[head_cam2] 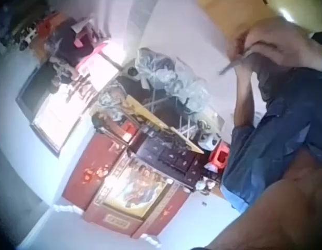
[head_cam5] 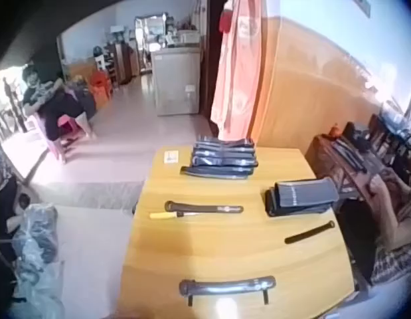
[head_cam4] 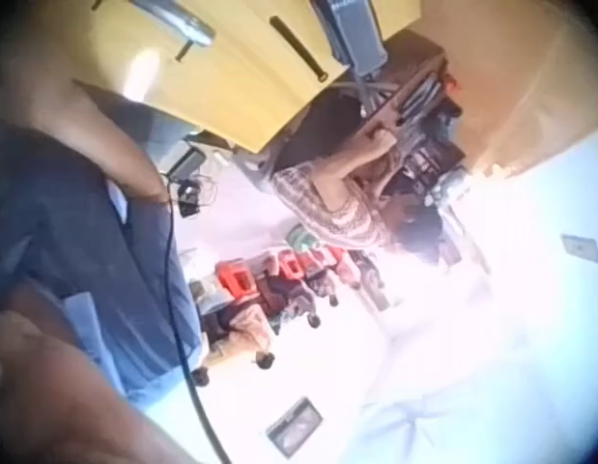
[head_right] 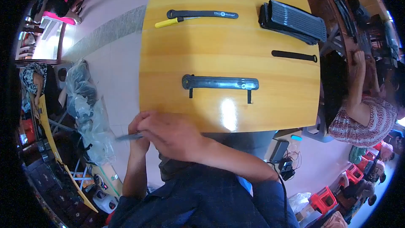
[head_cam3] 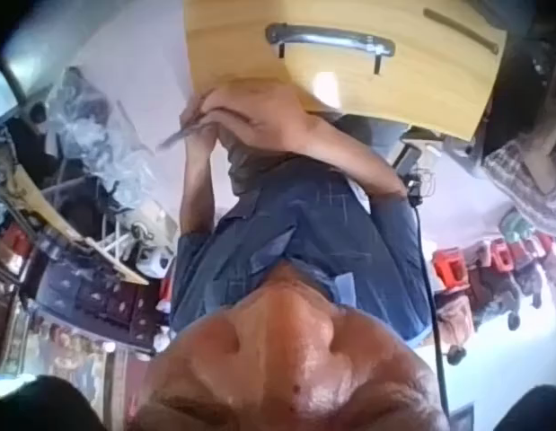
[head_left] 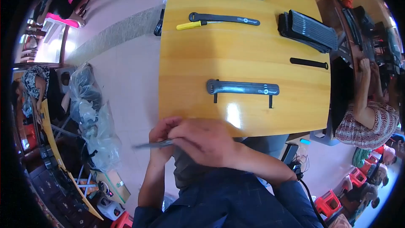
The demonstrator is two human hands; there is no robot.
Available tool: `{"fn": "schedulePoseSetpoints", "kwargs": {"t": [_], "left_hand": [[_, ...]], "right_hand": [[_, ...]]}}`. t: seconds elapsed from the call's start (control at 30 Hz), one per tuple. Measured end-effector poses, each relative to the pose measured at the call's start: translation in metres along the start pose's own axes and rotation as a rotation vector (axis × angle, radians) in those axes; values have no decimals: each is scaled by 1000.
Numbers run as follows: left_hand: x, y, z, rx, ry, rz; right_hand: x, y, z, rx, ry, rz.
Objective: Assembling and trimming textile straps on a workbench in a manufacturing workshop.
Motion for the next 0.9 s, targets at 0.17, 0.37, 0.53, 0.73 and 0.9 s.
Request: {"fn": "schedulePoseSetpoints", "kwargs": {"t": [0.17, 0.37, 0.53, 0.73, 0.9], "left_hand": [[-17, 1, -27, 99, 32, -4], [-16, -5, -59, 403, -296, -77], [-19, -12, -57, 404, -288, -115], [-19, -10, -49, 375, -125, -55], [-11, -15, -43, 175, -94, 49]], "right_hand": [[-54, 19, 48, -103, -120, -389], [-92, 39, 81, -110, -34, -511], [-97, 43, 90, -118, -24, -489], [-98, 45, 91, -157, -33, -529], [-86, 57, 109, -249, 13, -491]]}}
Point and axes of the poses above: each hand's wrist, its own y-axis away from the middle knuckle, its own z-axis out of the back of the hand, x = y × z, the point moved 9 cm from there along -y, towards the middle knuckle, and after that the axes turned 13 degrees about -x, right-handed, at the moved point
